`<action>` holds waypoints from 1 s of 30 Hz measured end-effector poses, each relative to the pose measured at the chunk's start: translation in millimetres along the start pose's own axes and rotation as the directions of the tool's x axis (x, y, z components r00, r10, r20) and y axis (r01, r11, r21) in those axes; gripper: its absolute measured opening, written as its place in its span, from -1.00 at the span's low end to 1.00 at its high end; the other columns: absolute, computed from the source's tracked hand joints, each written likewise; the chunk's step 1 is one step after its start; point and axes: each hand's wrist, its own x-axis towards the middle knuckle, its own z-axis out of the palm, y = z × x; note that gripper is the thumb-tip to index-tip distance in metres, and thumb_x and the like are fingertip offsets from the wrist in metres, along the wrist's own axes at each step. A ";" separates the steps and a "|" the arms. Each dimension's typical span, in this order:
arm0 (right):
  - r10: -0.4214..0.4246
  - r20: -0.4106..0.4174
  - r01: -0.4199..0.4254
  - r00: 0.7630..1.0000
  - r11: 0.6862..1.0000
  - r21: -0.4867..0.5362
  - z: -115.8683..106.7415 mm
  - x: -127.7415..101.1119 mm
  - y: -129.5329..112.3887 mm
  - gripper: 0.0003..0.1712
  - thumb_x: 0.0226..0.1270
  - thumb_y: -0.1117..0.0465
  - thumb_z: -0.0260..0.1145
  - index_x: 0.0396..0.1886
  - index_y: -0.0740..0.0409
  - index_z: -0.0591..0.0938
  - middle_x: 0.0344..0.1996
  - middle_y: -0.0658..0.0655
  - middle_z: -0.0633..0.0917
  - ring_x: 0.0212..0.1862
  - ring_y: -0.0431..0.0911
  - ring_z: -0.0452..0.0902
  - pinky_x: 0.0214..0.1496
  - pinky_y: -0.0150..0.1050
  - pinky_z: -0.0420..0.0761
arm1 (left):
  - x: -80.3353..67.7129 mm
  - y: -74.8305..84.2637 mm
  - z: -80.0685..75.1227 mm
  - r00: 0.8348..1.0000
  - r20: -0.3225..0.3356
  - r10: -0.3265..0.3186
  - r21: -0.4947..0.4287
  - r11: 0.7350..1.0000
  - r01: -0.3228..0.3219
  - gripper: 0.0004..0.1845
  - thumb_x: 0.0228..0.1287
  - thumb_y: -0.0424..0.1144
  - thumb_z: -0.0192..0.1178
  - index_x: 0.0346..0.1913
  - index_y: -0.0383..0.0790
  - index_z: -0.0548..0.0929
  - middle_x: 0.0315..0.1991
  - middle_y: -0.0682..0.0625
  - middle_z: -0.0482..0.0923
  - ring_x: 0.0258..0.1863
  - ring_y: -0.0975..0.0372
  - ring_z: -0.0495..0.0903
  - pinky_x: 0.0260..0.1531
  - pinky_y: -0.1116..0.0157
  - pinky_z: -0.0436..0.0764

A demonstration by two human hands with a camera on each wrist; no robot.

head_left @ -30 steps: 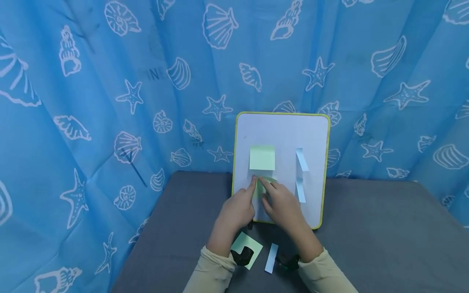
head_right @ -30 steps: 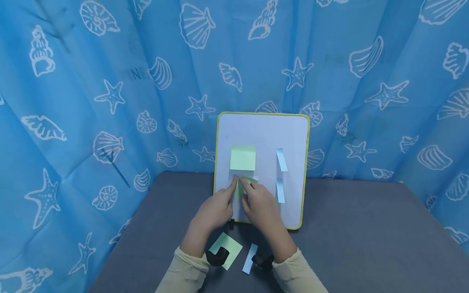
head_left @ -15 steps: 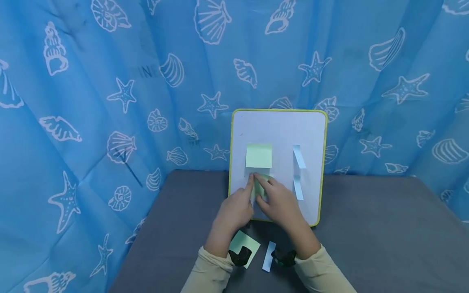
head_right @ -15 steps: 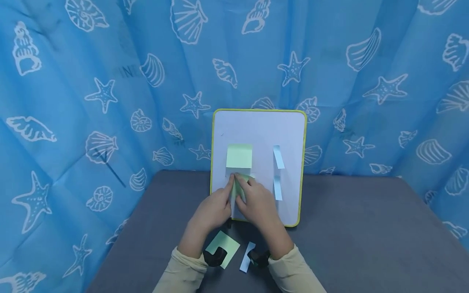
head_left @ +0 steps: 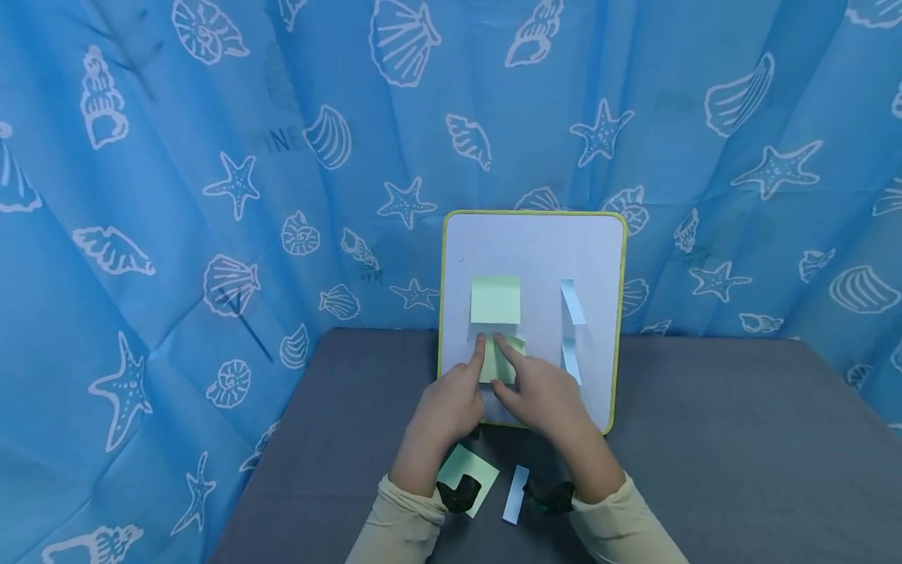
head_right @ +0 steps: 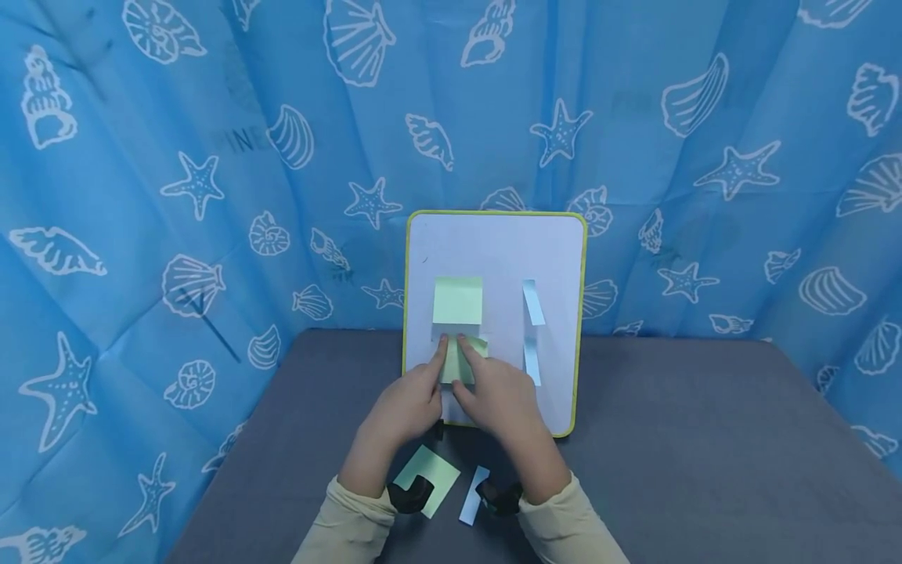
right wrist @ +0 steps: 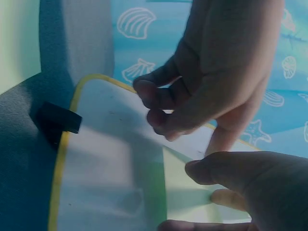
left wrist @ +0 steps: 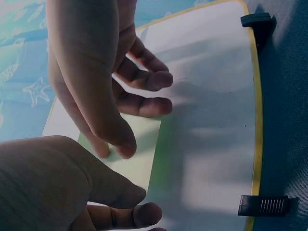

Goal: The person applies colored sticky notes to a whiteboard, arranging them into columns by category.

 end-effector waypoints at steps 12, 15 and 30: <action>0.092 0.074 -0.094 0.993 0.995 0.018 -16.6 -6.1 -1.4 -0.14 0.45 -0.10 0.38 0.65 0.01 0.36 -0.66 0.02 0.50 -0.57 -0.10 0.41 -0.58 -0.21 0.34 | 0.9 -0.9 3.3 1.000 -0.024 0.015 0.014 1.000 -0.015 -0.20 0.57 -0.34 0.05 0.75 -0.10 -0.01 -0.35 -0.05 0.62 -0.55 0.24 0.47 -0.55 0.21 0.45; 0.121 0.081 -0.123 0.989 0.992 0.021 -20.0 -7.2 -2.1 -0.13 0.46 -0.12 0.37 0.66 0.05 0.35 -0.67 0.05 0.49 -0.58 -0.07 0.41 -0.57 -0.22 0.34 | 1.1 -0.5 3.2 1.000 -0.027 0.017 0.021 1.000 -0.016 -0.20 0.58 -0.32 0.06 0.75 -0.11 -0.01 -0.31 -0.07 0.65 -0.52 0.24 0.50 -0.53 0.21 0.48; 0.114 0.092 -0.119 0.989 0.991 0.060 -28.2 -9.5 2.5 -0.08 0.47 -0.11 0.38 0.66 0.18 0.30 -0.65 0.05 0.54 -0.56 -0.08 0.44 -0.53 -0.23 0.36 | -0.2 0.2 0.8 1.000 -0.020 -0.007 0.003 1.000 0.007 -0.19 0.60 -0.26 0.12 0.75 -0.07 -0.01 -0.19 -0.11 0.71 -0.37 0.20 0.62 -0.42 0.17 0.57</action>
